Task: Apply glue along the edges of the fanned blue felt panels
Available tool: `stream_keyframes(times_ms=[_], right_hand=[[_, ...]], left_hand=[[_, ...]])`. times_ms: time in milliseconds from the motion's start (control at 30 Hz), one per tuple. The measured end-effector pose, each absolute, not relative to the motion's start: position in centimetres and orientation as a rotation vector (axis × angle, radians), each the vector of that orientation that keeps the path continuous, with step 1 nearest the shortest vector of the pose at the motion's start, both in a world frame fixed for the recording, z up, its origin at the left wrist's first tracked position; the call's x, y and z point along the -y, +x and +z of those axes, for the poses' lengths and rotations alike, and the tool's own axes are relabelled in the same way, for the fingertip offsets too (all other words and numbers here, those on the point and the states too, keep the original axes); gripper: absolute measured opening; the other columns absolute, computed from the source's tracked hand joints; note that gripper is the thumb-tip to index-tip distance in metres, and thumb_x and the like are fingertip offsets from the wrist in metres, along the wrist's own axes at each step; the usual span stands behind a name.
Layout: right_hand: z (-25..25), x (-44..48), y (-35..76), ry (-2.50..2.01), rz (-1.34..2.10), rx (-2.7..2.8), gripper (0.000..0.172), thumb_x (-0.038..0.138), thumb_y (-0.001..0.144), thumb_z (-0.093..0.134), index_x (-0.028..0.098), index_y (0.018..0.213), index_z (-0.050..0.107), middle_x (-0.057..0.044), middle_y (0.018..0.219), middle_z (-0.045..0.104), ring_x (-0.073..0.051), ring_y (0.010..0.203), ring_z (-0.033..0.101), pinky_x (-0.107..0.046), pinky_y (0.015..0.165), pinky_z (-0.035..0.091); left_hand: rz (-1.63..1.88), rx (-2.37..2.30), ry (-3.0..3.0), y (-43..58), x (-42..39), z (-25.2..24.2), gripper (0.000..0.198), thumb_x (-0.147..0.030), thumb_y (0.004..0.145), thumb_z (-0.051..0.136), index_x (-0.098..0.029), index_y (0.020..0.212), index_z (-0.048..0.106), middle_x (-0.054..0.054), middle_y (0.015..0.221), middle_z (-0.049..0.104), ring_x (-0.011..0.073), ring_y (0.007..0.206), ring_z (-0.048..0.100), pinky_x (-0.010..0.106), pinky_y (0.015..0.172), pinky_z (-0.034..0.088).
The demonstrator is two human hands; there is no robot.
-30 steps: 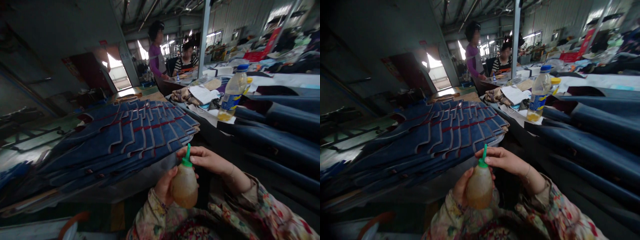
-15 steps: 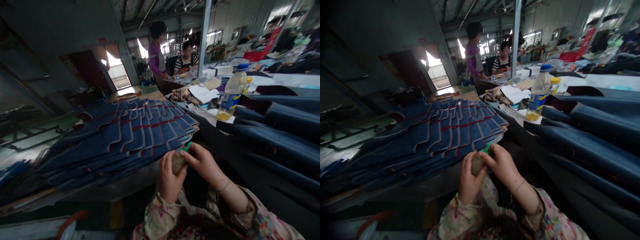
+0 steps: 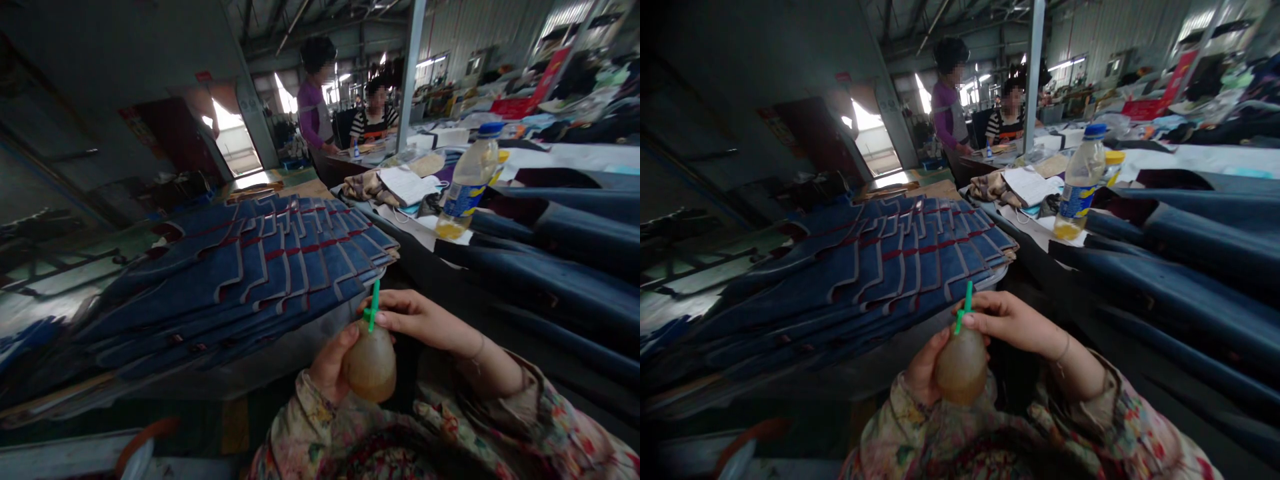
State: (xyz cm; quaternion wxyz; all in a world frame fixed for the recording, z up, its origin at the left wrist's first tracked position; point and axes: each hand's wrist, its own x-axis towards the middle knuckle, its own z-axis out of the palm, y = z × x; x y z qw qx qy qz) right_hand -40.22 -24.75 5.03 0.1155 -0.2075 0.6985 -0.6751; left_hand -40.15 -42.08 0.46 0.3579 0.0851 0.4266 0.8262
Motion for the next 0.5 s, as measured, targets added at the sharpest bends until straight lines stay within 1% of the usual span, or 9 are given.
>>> stream_keyframes(times_ms=[100, 133, 233, 300, 400, 500], right_hand=[[4.4, 25.2, -40.3, -0.549, -1.954, -2.299, 0.030, 0.044, 0.080, 0.058, 0.015, 0.088, 0.065, -0.003, 0.082, 0.061, -0.016, 0.079, 0.056, -0.025, 0.070, 0.047], [4.2, 25.4, -40.3, -0.524, -1.943, -2.374, 0.030, 0.044, 0.080, 0.057, 0.015, 0.086, 0.065, -0.003, 0.082, 0.061, -0.017, 0.081, 0.057, -0.026, 0.072, 0.047], [3.2, 26.1, -40.3, -0.395, -1.872, -2.617, 0.030, 0.043, 0.082, 0.055, 0.015, 0.084, 0.063, -0.003, 0.077, 0.061, -0.016, 0.074, 0.056, -0.025, 0.066, 0.045], [2.6, 26.6, -40.3, -0.271, -1.810, -2.779, 0.029, 0.042, 0.083, 0.053, 0.014, 0.079, 0.061, -0.002, 0.071, 0.059, -0.014, 0.067, 0.054, -0.024, 0.059, 0.043], [1.9, 27.0, -40.3, -0.175, -1.783, -2.879, 0.029, 0.041, 0.083, 0.051, 0.015, 0.073, 0.059, -0.002, 0.067, 0.058, -0.013, 0.063, 0.051, -0.023, 0.056, 0.042], [1.8, 26.8, -40.4, -0.254, -1.744, -2.905, 0.030, 0.042, 0.084, 0.051, 0.015, 0.071, 0.057, 0.000, 0.064, 0.055, -0.012, 0.060, 0.049, -0.022, 0.055, 0.041]], left_hand=[[2.173, -1.598, 0.324, -40.3, 41.8, 0.5, 0.042, -0.045, 0.076, 0.059, -0.015, 0.106, 0.060, 0.009, 0.108, 0.064, 0.0245, 0.105, 0.056, 0.034, 0.090, 0.042], [2.146, -1.812, 0.372, -40.3, 41.7, 0.4, 0.041, -0.042, 0.078, 0.059, -0.016, 0.110, 0.058, 0.008, 0.113, 0.062, 0.0237, 0.109, 0.053, 0.034, 0.095, 0.040], [1.943, -2.472, 0.522, -40.4, 41.4, -0.2, 0.039, -0.036, 0.080, 0.058, -0.019, 0.114, 0.054, 0.009, 0.116, 0.058, 0.0224, 0.111, 0.051, 0.037, 0.098, 0.037], [1.777, -2.797, 0.607, -40.5, 41.2, -0.7, 0.040, -0.033, 0.079, 0.059, -0.018, 0.115, 0.052, 0.010, 0.116, 0.057, 0.0229, 0.110, 0.050, 0.039, 0.098, 0.037], [1.629, -2.971, 0.671, -40.7, 41.1, -1.2, 0.040, -0.031, 0.078, 0.060, -0.016, 0.115, 0.051, 0.012, 0.115, 0.056, 0.0234, 0.111, 0.049, 0.040, 0.097, 0.038], [1.656, -2.881, 0.691, -40.8, 41.2, -1.0, 0.037, -0.030, 0.079, 0.059, -0.018, 0.114, 0.051, 0.010, 0.114, 0.057, 0.0215, 0.109, 0.051, 0.036, 0.095, 0.040]])
